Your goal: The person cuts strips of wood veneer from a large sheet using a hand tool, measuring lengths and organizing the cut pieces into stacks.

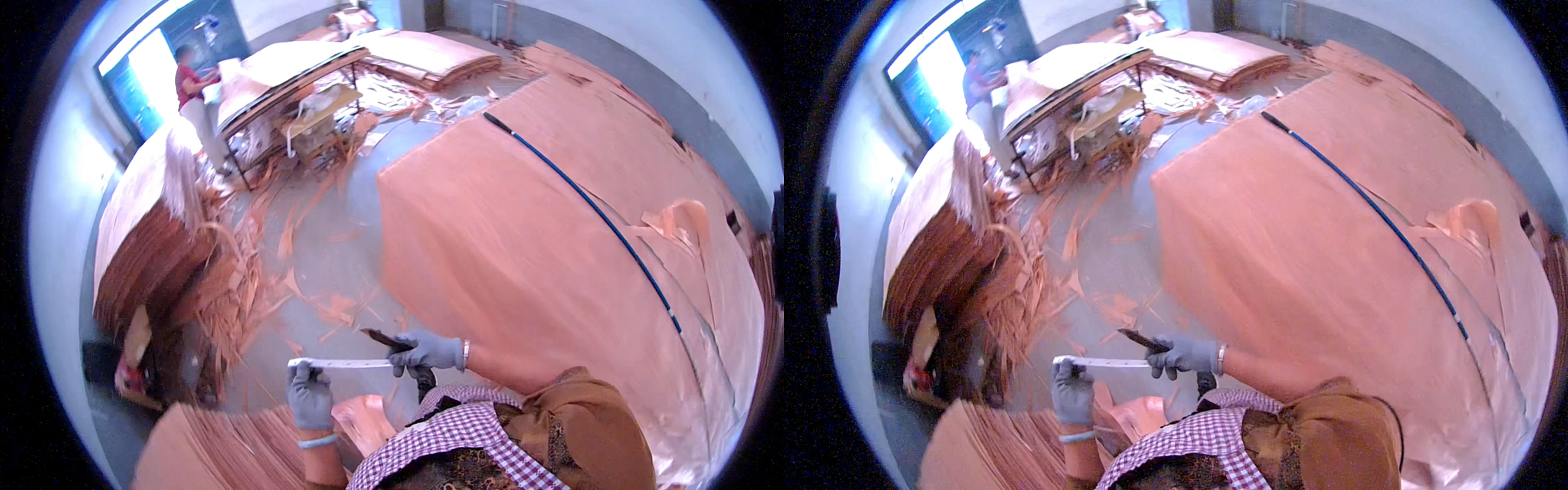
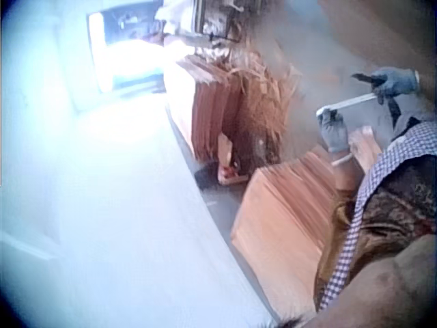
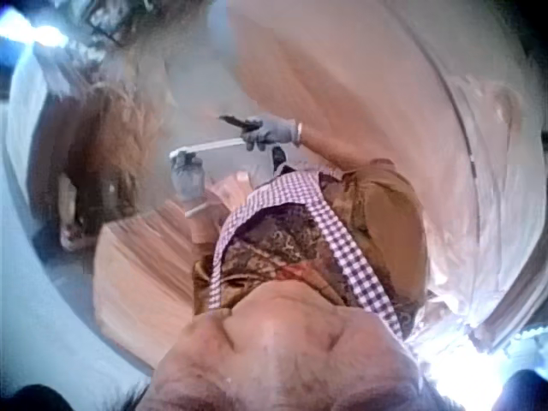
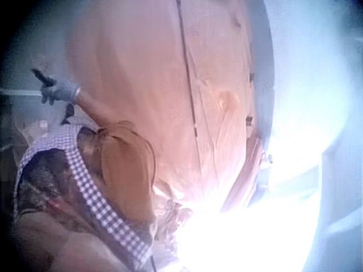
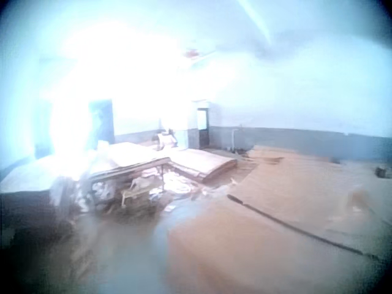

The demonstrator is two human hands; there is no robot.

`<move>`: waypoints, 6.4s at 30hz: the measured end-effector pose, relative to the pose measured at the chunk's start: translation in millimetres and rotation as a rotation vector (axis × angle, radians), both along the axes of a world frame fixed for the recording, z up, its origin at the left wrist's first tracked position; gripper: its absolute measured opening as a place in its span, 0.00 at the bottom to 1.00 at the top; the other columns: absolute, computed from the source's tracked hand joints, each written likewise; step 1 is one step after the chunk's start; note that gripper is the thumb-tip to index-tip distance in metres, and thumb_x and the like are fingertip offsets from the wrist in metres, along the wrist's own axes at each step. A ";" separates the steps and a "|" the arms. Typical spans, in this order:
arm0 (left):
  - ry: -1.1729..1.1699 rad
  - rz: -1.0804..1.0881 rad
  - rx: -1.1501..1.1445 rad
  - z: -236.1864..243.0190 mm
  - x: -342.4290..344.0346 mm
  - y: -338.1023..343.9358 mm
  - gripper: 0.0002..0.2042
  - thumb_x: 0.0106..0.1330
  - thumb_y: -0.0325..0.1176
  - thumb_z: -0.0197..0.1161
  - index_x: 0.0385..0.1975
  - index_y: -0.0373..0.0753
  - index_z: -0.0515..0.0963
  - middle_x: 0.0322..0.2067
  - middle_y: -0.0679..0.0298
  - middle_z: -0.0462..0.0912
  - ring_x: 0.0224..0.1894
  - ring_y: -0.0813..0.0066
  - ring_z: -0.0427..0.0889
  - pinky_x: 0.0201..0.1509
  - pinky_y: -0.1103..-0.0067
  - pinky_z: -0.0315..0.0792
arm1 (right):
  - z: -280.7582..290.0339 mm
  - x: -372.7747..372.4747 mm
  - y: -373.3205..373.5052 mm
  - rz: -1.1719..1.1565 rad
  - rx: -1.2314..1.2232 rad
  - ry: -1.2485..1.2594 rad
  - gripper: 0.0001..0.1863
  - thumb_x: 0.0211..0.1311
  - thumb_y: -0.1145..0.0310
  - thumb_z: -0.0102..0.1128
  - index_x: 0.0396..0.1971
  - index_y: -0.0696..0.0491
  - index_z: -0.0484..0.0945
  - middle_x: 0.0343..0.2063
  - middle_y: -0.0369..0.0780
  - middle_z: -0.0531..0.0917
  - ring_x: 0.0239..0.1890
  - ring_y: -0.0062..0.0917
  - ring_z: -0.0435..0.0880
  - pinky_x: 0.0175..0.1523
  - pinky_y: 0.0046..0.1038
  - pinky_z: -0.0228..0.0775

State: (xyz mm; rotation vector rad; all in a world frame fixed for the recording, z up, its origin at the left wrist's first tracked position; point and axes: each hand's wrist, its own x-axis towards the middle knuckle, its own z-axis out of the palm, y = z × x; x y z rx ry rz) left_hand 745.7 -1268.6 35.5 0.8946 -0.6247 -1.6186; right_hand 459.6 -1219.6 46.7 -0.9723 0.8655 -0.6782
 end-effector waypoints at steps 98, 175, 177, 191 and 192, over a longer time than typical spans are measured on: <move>-0.424 -2.646 -0.087 -95.7 -801.3 -587.6 0.09 0.59 0.30 0.63 0.37 0.33 0.77 0.32 0.68 0.79 0.33 0.81 0.74 0.38 0.83 0.69 | 39.8 -318.7 -539.3 -3.138 0.039 0.064 0.23 0.64 0.71 0.48 0.59 0.53 0.61 0.37 0.43 0.79 0.34 0.27 0.82 0.41 0.25 0.77; 0.671 -2.900 -0.654 180.7 -805.8 -452.6 0.15 0.61 0.30 0.59 0.46 0.32 0.73 0.24 0.73 0.76 0.20 0.90 0.69 0.19 0.90 0.61 | -96.8 -151.1 -786.2 -3.163 0.947 0.148 0.11 0.59 0.61 0.58 0.35 0.51 0.82 0.22 0.36 0.79 0.26 0.15 0.75 0.33 0.24 0.68; 0.680 -2.906 -0.775 206.7 -788.5 -454.4 0.15 0.61 0.30 0.59 0.47 0.32 0.73 0.24 0.73 0.75 0.20 0.90 0.68 0.20 0.90 0.61 | -54.6 -154.7 -777.6 -3.160 1.257 0.086 0.13 0.59 0.58 0.59 0.33 0.53 0.83 0.20 0.36 0.79 0.24 0.15 0.75 0.30 0.24 0.68; 0.728 -2.936 -0.663 226.7 -764.8 -473.0 0.18 0.61 0.29 0.57 0.51 0.31 0.70 0.28 0.72 0.75 0.22 0.91 0.68 0.21 0.90 0.62 | -5.7 -103.4 -815.7 -3.504 1.599 -0.238 0.17 0.57 0.56 0.62 0.21 0.53 0.72 0.11 0.31 0.71 0.10 0.15 0.71 0.15 0.18 0.59; 0.708 -2.925 -0.656 223.8 -768.3 -478.1 0.18 0.62 0.29 0.56 0.52 0.31 0.70 0.27 0.72 0.75 0.21 0.90 0.68 0.22 0.90 0.63 | -10.0 -97.3 -818.4 -3.540 1.570 -0.259 0.17 0.57 0.55 0.62 0.21 0.54 0.73 0.11 0.31 0.71 0.10 0.16 0.71 0.15 0.18 0.59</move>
